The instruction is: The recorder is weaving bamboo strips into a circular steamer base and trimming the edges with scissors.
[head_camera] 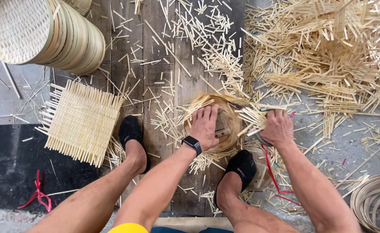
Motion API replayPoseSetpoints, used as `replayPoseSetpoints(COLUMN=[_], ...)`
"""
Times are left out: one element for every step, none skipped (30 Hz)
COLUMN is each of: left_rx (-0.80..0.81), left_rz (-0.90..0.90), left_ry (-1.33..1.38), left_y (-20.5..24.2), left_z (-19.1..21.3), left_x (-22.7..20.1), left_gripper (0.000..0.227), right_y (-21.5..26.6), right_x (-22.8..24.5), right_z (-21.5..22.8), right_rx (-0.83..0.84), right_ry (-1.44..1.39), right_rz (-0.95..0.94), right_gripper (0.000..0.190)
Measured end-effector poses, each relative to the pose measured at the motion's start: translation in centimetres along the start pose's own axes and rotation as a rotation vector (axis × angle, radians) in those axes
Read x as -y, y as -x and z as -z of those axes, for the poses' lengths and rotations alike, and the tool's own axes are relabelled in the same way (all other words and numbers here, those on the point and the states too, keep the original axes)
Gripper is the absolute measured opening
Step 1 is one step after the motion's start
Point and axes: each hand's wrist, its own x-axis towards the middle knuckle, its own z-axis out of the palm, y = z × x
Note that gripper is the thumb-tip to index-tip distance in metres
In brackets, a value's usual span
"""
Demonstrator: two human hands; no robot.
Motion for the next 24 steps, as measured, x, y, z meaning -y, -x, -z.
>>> replayPoseSetpoints(left_rx=[0.000, 0.016, 0.032, 0.040, 0.028, 0.010, 0.011, 0.007, 0.003, 0.002, 0.003, 0.004, 0.004, 0.012, 0.019, 0.022, 0.006, -0.012, -0.010, -0.018, -0.026, -0.020, 0.005, 0.022], left_rz=[0.005, -0.035, -0.074, -0.078, -0.121, -0.162, -0.165, -0.205, -0.245, -0.246, -0.257, -0.265, -0.263, -0.245, -0.227, -0.228, -0.194, -0.163, -0.168, -0.164, -0.159, -0.158, -0.177, -0.201], left_ry=[0.002, -0.003, -0.008, -0.010, -0.023, -0.038, -0.042, -0.054, -0.065, -0.067, -0.063, -0.057, -0.058, -0.048, -0.039, -0.039, -0.019, 0.001, 0.001, 0.005, 0.010, 0.010, -0.001, -0.021], left_y=[-0.1, -0.3, -0.5, -0.4, -0.3, -0.4, -0.6, -0.6, -0.6, -0.7, -0.8, -0.8, -0.9, -0.8, -0.7, -0.5, -0.3, -0.3, -0.5, -0.5, -0.4, -0.5, -0.5, -0.9], left_z=[0.1, 0.3, 0.6, 0.6, 0.7, 0.9, 1.0, 1.0, 0.9, 1.1, 1.2, 1.3, 1.3, 1.3, 1.3, 1.2, 1.0, 0.9, 0.9, 0.7, 0.6, 0.7, 0.8, 1.3], left_x=[0.0, 0.1, 0.2, 0.5, 0.8, 1.1, 1.5, 1.8, 2.1, 2.1, 2.0, 2.0, 1.8, 1.7, 1.6, 1.0, 0.5, -0.1, 0.1, 0.1, 0.2, 0.3, 0.4, 0.7], left_gripper=[0.126, 0.122, 0.119, 0.119, 0.117, 0.115, 0.115, 0.114, 0.114, 0.114, 0.114, 0.115, 0.115, 0.116, 0.116, 0.116, 0.117, 0.118, 0.118, 0.118, 0.118, 0.118, 0.118, 0.118], right_y=[-0.6, -1.1, -1.7, -1.2, -0.7, -0.6, -0.6, -0.4, -0.2, -0.1, 0.0, 0.2, 0.0, -0.1, -0.1, 0.0, 0.1, 0.2, 0.3, 0.6, 0.9, 0.9, 1.0, 0.5], right_x=[1.2, 2.6, 4.0, 3.6, 3.2, 2.8, 1.5, 0.2, -1.0, -0.8, -0.7, -0.4, 0.5, 1.6, 2.6, 3.4, 4.2, 4.8, 4.5, 4.1, 3.8, 2.8, 1.9, 1.0], right_z=[2.0, 3.9, 5.8, 5.9, 6.0, 6.1, 4.3, 2.5, 0.6, 1.2, 1.8, 2.3, 4.2, 5.9, 7.7, 8.3, 8.9, 9.5, 8.3, 7.0, 5.8, 4.4, 3.1, 1.9], right_rx=[0.001, 0.069, 0.136, 0.141, 0.246, 0.345, 0.343, 0.361, 0.378, 0.375, 0.271, 0.169, 0.169, 0.127, 0.085, 0.087, 0.125, 0.162, 0.162, 0.091, 0.021, 0.026, 0.112, 0.187], right_ry=[-0.001, -0.008, -0.016, -0.020, -0.093, -0.167, -0.171, -0.180, -0.189, -0.190, -0.204, -0.219, -0.220, -0.147, -0.074, -0.076, -0.074, -0.071, -0.071, -0.087, -0.102, -0.106, -0.092, -0.081], right_rz=[0.005, -0.041, -0.086, -0.093, -0.109, -0.120, -0.123, -0.102, -0.081, -0.082, -0.065, -0.043, -0.041, -0.030, -0.019, -0.021, -0.080, -0.142, -0.147, -0.126, -0.106, -0.107, -0.101, -0.097], right_gripper=[0.074, 0.059, 0.048, 0.048, 0.043, 0.041, 0.041, 0.037, 0.038, 0.038, 0.036, 0.038, 0.038, 0.043, 0.050, 0.050, 0.048, 0.046, 0.046, 0.044, 0.047, 0.047, 0.028, 0.021])
